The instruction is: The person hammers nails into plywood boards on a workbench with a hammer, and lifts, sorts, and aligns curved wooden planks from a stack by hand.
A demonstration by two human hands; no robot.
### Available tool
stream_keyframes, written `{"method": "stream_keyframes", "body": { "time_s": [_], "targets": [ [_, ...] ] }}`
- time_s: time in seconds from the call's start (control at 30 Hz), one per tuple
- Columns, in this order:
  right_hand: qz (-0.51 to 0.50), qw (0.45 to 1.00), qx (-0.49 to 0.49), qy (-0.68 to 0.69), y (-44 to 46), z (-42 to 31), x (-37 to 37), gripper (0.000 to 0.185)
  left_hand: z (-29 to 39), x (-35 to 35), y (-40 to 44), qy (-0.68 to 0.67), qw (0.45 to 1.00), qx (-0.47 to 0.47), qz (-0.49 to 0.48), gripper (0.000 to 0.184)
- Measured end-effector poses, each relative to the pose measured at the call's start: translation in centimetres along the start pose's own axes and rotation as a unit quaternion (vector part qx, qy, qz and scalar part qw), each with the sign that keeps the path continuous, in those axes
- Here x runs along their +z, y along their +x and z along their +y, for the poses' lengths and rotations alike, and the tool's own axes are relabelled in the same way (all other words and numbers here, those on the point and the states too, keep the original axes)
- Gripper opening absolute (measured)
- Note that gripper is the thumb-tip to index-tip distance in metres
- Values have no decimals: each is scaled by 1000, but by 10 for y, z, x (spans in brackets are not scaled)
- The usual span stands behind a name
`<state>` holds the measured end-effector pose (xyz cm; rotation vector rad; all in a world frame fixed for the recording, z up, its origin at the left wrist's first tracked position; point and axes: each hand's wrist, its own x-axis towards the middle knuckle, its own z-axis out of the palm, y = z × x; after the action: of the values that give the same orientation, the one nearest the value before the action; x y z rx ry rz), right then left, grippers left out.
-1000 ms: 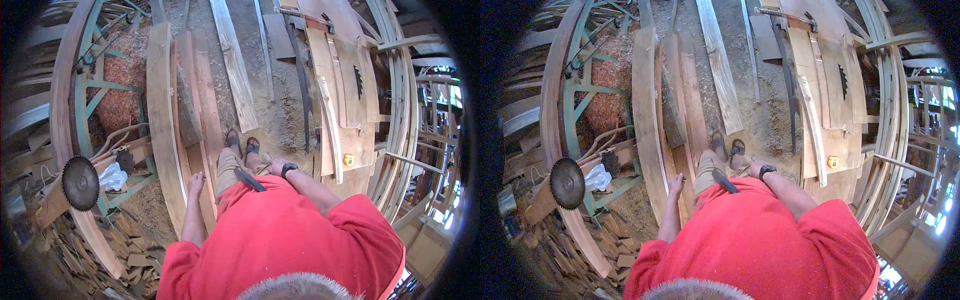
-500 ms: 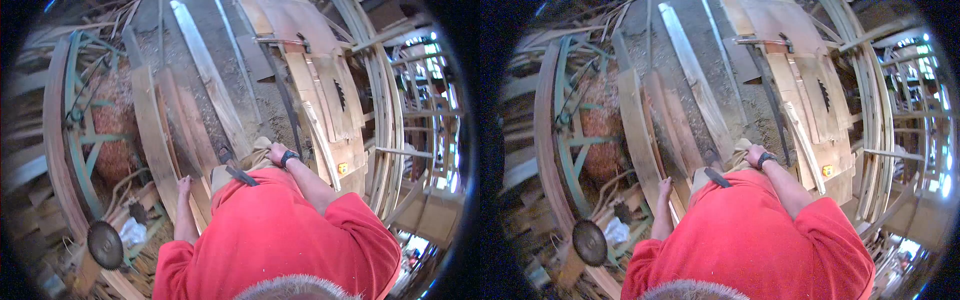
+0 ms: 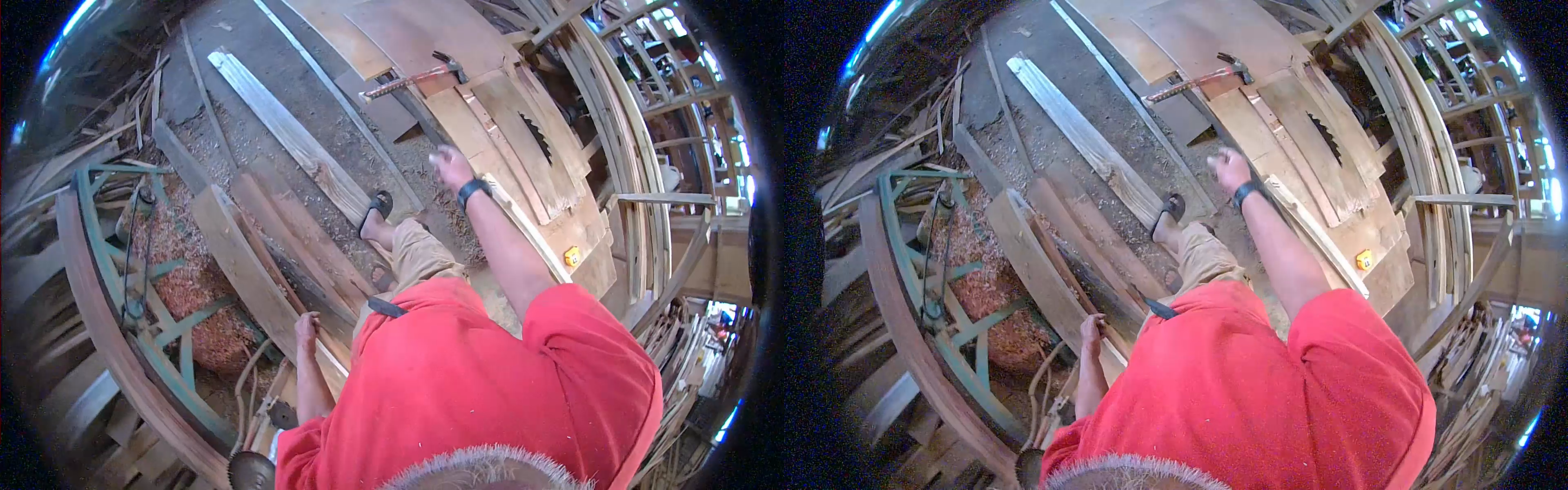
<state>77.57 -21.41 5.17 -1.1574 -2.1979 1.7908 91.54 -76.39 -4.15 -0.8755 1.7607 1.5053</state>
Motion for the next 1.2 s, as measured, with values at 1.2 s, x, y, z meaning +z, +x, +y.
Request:
{"method": "stream_keyframes", "body": {
  "time_s": [1.2],
  "targets": [
    [70, 912, 154, -373, 155, -77, 4, 69, 554, 410, 177, 120, 907, 23, -404, 31]
  ]
}}
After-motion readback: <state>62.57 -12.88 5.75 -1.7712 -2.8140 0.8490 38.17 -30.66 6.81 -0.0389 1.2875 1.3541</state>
